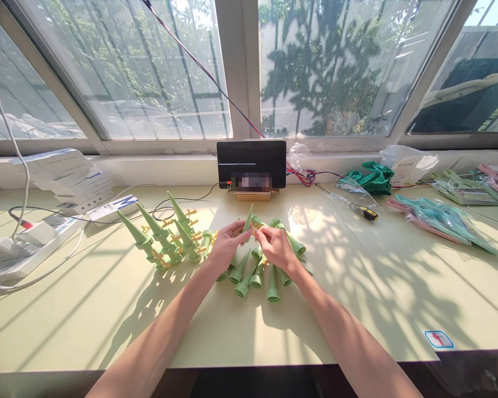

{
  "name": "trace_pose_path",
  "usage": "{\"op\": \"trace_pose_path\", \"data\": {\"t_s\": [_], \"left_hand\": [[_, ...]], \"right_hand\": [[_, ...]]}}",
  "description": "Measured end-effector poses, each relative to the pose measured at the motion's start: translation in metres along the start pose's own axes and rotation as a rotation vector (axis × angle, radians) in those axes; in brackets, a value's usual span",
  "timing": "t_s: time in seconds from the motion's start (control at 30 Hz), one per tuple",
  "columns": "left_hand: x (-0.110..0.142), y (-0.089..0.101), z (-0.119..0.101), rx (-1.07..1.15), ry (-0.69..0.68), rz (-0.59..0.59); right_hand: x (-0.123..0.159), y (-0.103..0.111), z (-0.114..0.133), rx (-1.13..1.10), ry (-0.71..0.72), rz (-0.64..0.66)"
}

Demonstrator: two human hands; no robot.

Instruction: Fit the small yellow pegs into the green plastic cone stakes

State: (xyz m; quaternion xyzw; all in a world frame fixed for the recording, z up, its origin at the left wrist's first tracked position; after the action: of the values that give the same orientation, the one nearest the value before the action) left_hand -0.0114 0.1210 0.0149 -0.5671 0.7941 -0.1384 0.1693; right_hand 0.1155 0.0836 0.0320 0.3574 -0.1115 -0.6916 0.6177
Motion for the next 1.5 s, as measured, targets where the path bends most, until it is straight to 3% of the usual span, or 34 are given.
{"op": "trace_pose_path", "data": {"t_s": [1.07,1.33,1.5], "left_hand": [[-0.001,0.000,0.000,0.003,-0.011,-0.008],[0.001,0.001,-0.007,0.038,-0.029,-0.059],[0.000,0.001,-0.009,-0.045,-0.075,-0.055]], "right_hand": [[-0.001,0.000,-0.002,0.044,0.023,-0.027],[-0.001,0.015,0.001,0.185,0.129,-0.171],[-0.002,0.007,0.001,0.234,0.171,-0.131]]}}
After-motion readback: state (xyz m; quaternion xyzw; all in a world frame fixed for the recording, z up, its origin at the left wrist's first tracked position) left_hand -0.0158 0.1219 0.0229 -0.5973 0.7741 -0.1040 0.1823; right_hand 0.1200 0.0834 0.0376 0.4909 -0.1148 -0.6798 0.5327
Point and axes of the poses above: each hand's wrist, its own x-axis away from the middle knuckle, its own y-axis out of the back of the hand, z = x × y, the point moved 10 cm from there along -x, towards the middle knuckle, and after that the axes turned 15 degrees about x, right-handed, at the moved point
